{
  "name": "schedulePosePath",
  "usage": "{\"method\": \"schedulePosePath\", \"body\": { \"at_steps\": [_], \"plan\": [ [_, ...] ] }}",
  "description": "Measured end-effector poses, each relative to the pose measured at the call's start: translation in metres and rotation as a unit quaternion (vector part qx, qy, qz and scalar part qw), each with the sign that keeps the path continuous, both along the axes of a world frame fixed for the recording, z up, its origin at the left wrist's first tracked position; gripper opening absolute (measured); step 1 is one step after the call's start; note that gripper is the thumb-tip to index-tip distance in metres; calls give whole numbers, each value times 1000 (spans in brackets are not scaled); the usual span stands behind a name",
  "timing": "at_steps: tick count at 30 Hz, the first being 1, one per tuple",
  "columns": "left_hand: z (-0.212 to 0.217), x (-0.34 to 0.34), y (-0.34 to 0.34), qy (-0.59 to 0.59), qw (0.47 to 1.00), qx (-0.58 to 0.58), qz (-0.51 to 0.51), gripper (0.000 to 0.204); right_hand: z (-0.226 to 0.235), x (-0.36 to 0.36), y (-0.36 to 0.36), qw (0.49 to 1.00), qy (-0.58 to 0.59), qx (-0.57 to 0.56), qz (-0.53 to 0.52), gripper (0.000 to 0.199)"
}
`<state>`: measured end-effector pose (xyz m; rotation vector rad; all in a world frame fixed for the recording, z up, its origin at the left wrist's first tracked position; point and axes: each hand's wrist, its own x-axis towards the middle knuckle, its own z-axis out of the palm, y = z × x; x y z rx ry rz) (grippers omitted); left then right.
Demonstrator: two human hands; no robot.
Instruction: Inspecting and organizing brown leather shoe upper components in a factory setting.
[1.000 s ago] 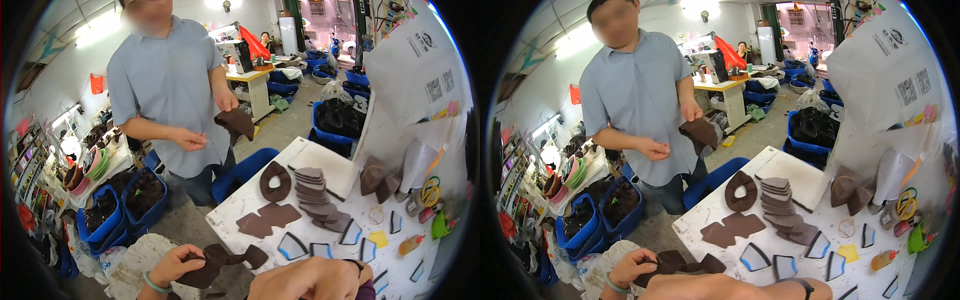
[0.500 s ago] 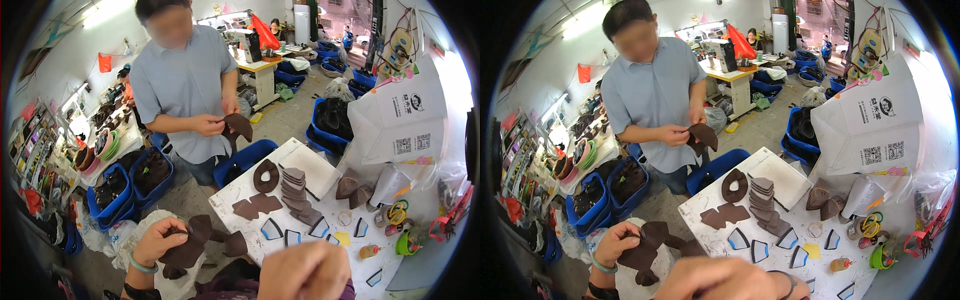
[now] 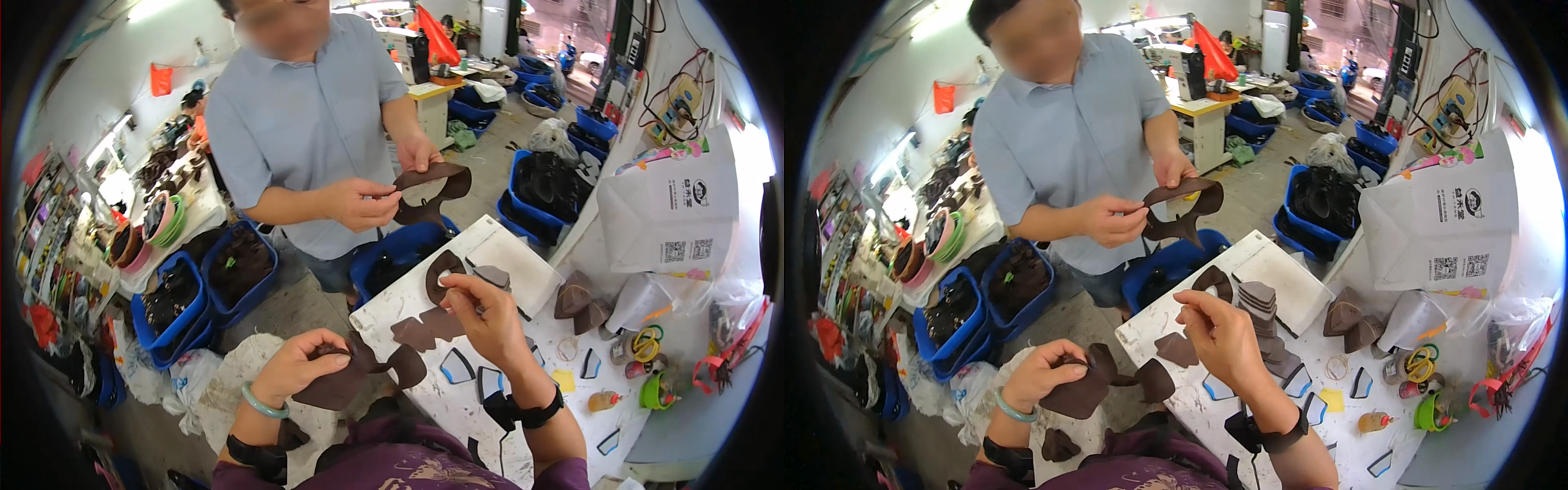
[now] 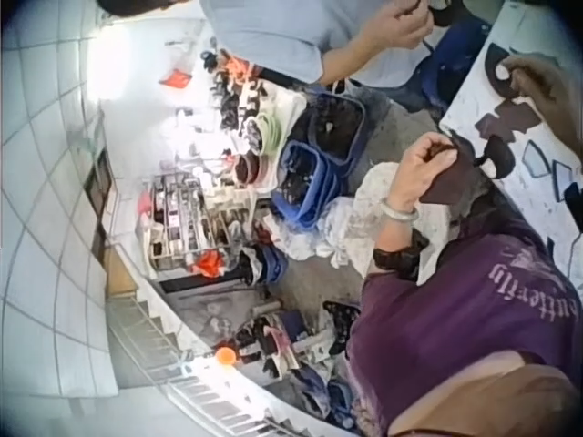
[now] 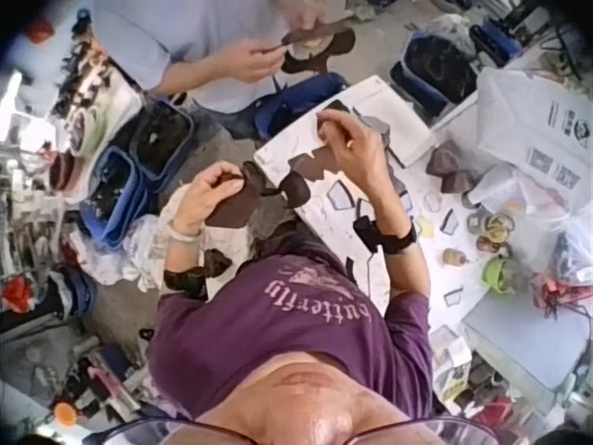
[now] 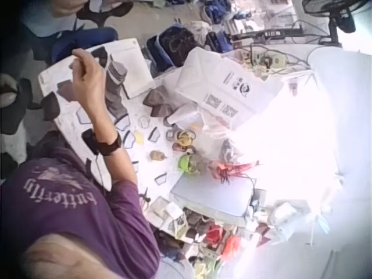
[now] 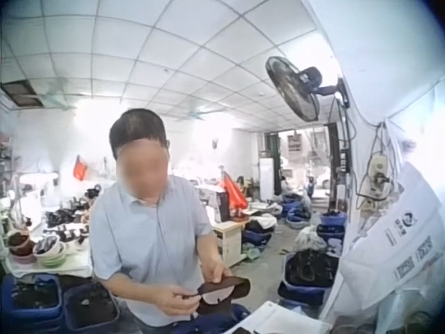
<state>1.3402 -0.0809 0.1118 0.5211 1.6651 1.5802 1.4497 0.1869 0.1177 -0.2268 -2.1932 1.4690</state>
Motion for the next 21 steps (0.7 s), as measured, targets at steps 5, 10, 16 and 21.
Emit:
{"method": "schedulePosePath", "body": {
  "at_steps": [5,10,16,21],
  "plan": [
    [-27,-64,20,-40,994,20,-97,18,7,-59,12,995,-39,-10,-93,15],
    [-50,-113,39,-86,985,41,-147,20,23,-114,21,985,-1,79,-154,14],
    [-57,-150,49,-125,976,47,-170,19,37,-156,25,976,2,112,-186,15],
    [-62,-171,51,-50,973,31,-224,19,30,-176,36,984,-49,29,-168,16]
  ]
}}
